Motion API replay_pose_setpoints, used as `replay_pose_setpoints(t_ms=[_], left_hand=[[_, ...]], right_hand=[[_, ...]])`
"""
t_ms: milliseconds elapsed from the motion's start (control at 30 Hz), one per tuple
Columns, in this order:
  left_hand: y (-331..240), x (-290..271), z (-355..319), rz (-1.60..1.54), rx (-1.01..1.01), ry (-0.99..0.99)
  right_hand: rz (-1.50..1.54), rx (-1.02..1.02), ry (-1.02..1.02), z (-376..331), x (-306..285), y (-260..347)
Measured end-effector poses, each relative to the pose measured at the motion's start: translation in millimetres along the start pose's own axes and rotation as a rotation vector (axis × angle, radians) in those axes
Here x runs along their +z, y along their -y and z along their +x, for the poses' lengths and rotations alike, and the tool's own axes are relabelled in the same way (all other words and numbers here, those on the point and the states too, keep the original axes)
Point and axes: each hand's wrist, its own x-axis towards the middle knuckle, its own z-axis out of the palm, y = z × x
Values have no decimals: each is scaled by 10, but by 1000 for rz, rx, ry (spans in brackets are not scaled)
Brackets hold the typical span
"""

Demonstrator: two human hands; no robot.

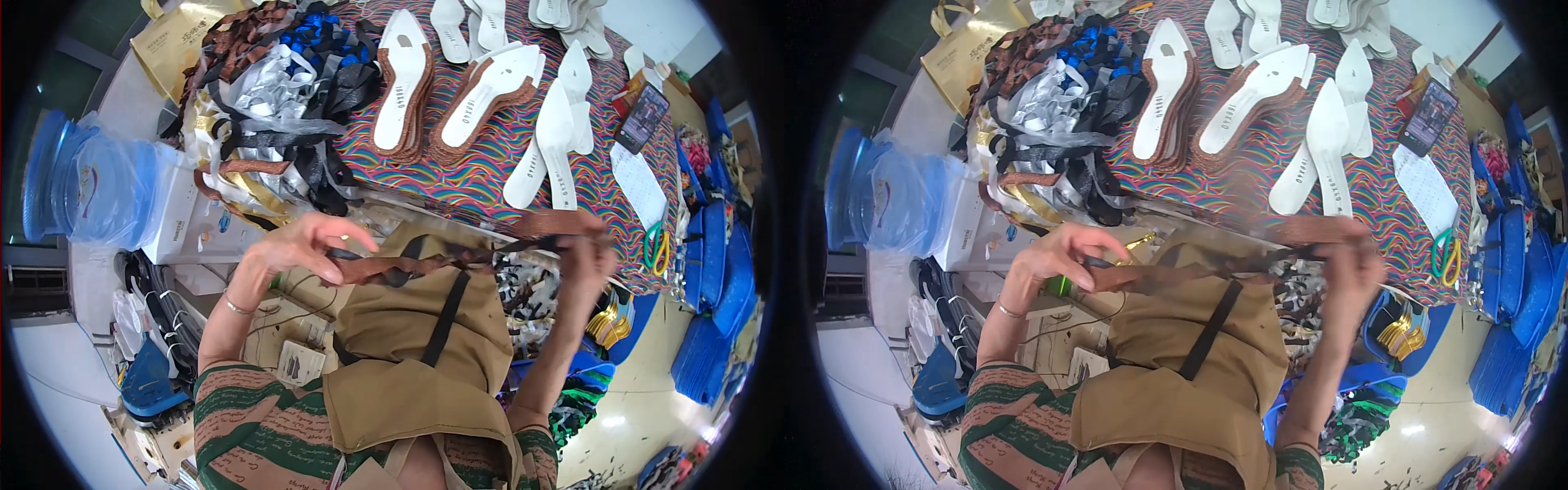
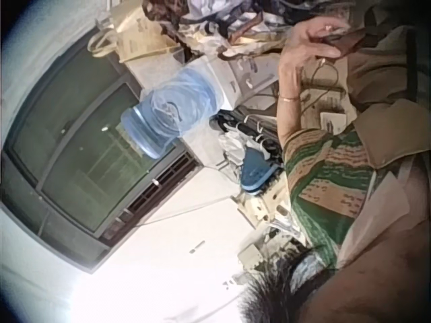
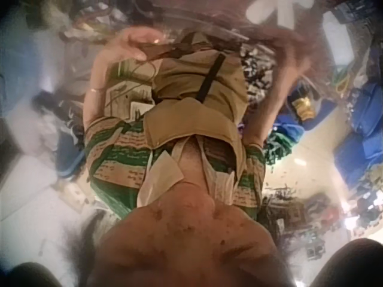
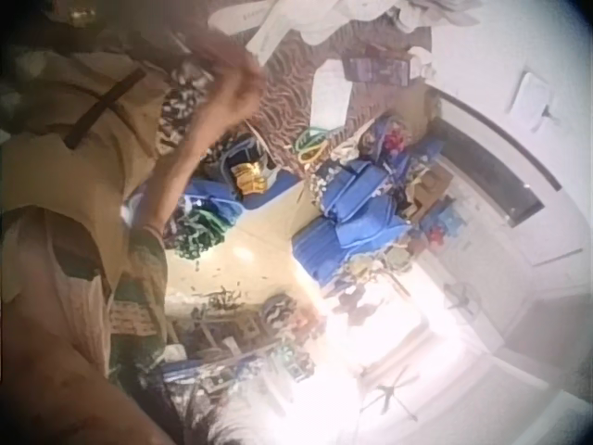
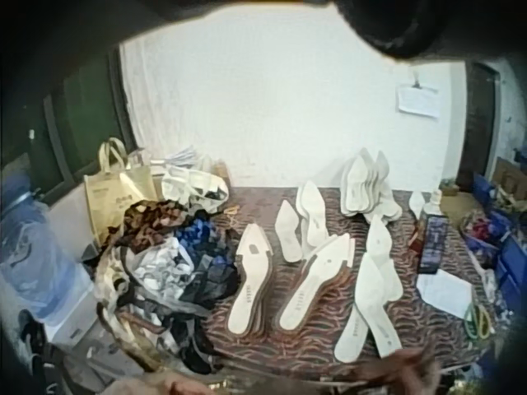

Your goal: The person attaches brown straps to white slipper soles using a small tool to secure them. They handle multiple soles and straps, placing finished units on the table.

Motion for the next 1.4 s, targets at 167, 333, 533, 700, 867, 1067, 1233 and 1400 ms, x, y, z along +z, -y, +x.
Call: replay_pose_setpoints(t_ms=[167, 333, 533, 700, 867, 1067, 1233, 1400], left_hand=[[272, -189, -124, -152, 92, -62], [250, -59, 53, -8, 27, -127], [101, -126, -69, 206, 47, -188], [60, 81, 46, 279, -6, -236], [-103, 201, 117, 144, -13, -266], [-191, 375, 211, -83, 8, -129], [-62, 391, 354, -267, 88, -166], [-79, 546, 476, -380, 181, -75]], right_hand=[[425, -46, -306, 300, -1371, -84], [635, 16, -278, 241, -1768, -361], [656, 55, -364, 157, -2138, -790], [246, 82, -417, 132, -1906, -703], [-1233, -33, -36, -172, -1603, -1017], [-303, -429, 450, -493, 290, -251], [-26, -289, 633, -683, 869, 14], [202, 125, 666, -870, 1007, -220]])
